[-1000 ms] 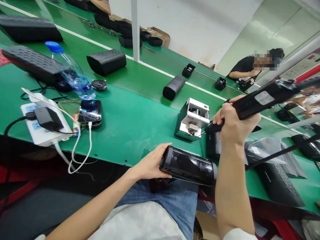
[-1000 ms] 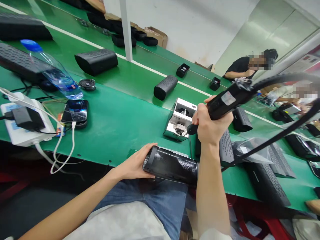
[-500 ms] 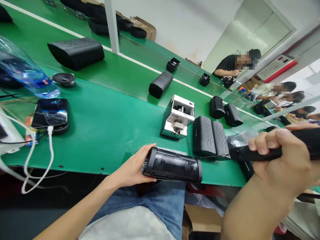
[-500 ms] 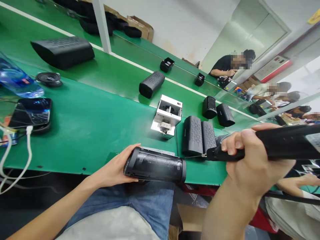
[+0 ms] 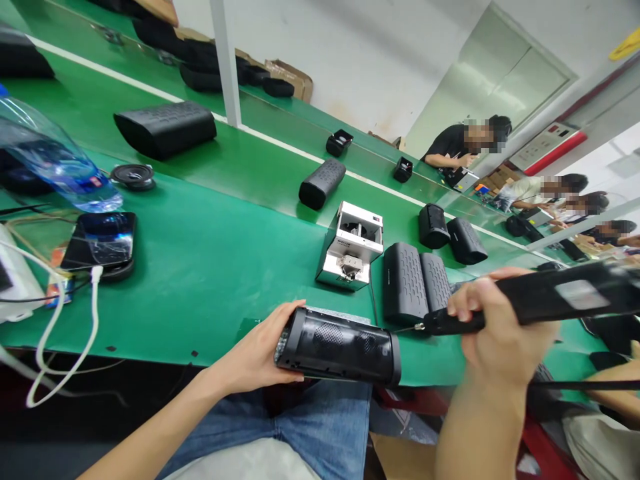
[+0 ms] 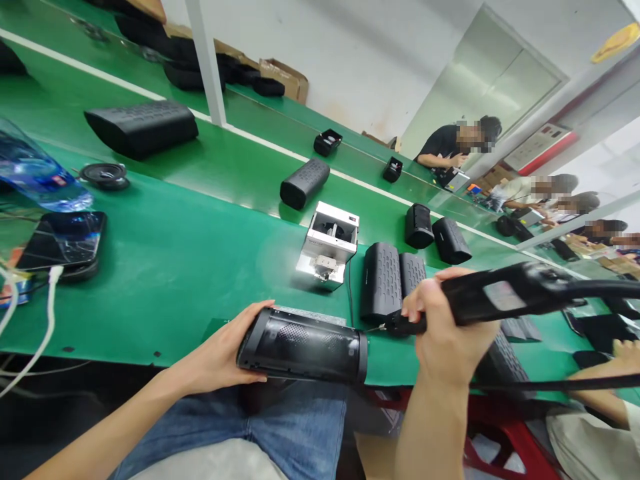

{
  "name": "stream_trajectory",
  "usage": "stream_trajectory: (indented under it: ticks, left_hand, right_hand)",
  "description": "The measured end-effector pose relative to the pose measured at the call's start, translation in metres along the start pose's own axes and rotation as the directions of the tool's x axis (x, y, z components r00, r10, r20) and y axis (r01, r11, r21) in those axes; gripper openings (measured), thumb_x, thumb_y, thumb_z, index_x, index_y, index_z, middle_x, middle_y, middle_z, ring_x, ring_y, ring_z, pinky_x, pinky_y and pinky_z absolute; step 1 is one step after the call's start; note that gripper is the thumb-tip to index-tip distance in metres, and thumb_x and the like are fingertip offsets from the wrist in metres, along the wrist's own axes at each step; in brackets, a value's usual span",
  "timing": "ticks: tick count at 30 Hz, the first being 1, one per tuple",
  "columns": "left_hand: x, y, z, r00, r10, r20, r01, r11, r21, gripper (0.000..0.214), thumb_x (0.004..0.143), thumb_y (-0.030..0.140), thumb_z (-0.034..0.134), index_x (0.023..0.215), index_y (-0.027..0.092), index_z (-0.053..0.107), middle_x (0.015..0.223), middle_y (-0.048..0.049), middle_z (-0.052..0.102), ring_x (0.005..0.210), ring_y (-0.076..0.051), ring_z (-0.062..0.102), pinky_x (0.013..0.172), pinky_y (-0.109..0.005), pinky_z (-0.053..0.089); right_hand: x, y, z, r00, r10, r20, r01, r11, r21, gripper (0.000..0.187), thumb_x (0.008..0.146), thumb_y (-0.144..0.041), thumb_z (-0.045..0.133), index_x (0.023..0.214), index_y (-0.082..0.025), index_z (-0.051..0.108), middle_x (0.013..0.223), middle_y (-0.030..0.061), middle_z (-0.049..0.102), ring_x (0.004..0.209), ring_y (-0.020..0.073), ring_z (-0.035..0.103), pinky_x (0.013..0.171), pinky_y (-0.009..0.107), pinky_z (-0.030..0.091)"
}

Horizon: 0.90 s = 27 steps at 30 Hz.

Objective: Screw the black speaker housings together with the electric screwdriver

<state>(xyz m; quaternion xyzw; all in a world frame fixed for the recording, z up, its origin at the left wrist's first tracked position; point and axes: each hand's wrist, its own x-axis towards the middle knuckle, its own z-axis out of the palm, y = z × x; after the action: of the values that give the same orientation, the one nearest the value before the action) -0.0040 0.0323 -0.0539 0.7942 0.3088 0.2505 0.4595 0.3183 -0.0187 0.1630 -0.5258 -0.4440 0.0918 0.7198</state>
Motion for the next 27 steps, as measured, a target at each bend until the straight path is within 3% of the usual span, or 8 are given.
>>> stream_trajectory:
  ticks: [5, 8, 19, 27]
  left_hand:
    - [-0.001, -0.005, 0.004, 0.999, -0.039, -0.014, 0.038, 0.998, -0.044, 0.13, 0.071, 0.021, 0.11, 0.177, 0.035, 0.035, 0.177, -0.0159, 0.053, 0.162, -0.046, 0.058, 0.139, -0.06, 0.049]
    - [0.0, -0.009, 0.006, 0.999, -0.039, -0.025, 0.037, 0.996, -0.077, 0.134, 0.067, 0.026, 0.114, 0.177, 0.033, 0.037, 0.176, -0.0173, 0.054, 0.16, -0.047, 0.059, 0.139, -0.06, 0.048]
    - [0.0, -0.013, 0.004, 0.995, -0.051, -0.082, 0.047, 0.998, -0.053, 0.137, 0.063, 0.039, 0.113, 0.179, 0.03, 0.04, 0.172, -0.0164, 0.059, 0.159, -0.046, 0.06, 0.14, -0.06, 0.045]
    - [0.002, -0.01, 0.003, 0.996, -0.029, -0.085, 0.028, 1.0, -0.012, 0.136, 0.068, 0.044, 0.112, 0.18, 0.026, 0.037, 0.172, -0.0182, 0.06, 0.156, -0.045, 0.062, 0.138, -0.059, 0.049]
  right_hand:
    - [-0.011, 0.024, -0.009, 0.995, 0.01, 0.098, -0.023, 0.992, 0.127, 0.027, 0.085, -0.02, 0.095, 0.093, -0.023, 0.069, 0.061, -0.0074, 0.059, 0.041, 0.0132, 0.051, 0.046, 0.026, 0.049]
    - [-0.011, 0.03, -0.014, 0.987, -0.019, 0.159, -0.011, 0.982, 0.187, 0.027, 0.088, -0.02, 0.097, 0.095, -0.023, 0.071, 0.063, -0.0061, 0.06, 0.043, 0.0135, 0.053, 0.046, 0.027, 0.051]
    - [-0.006, 0.051, -0.023, 0.982, -0.035, 0.186, -0.023, 0.953, 0.302, 0.028, 0.089, -0.028, 0.098, 0.093, -0.022, 0.071, 0.064, -0.0044, 0.061, 0.043, 0.0142, 0.055, 0.046, 0.027, 0.052]
    - [-0.002, 0.052, -0.023, 0.984, 0.009, 0.18, -0.058, 0.961, 0.269, 0.033, 0.085, -0.033, 0.099, 0.089, -0.022, 0.069, 0.06, -0.0056, 0.059, 0.044, 0.0148, 0.055, 0.048, 0.029, 0.054]
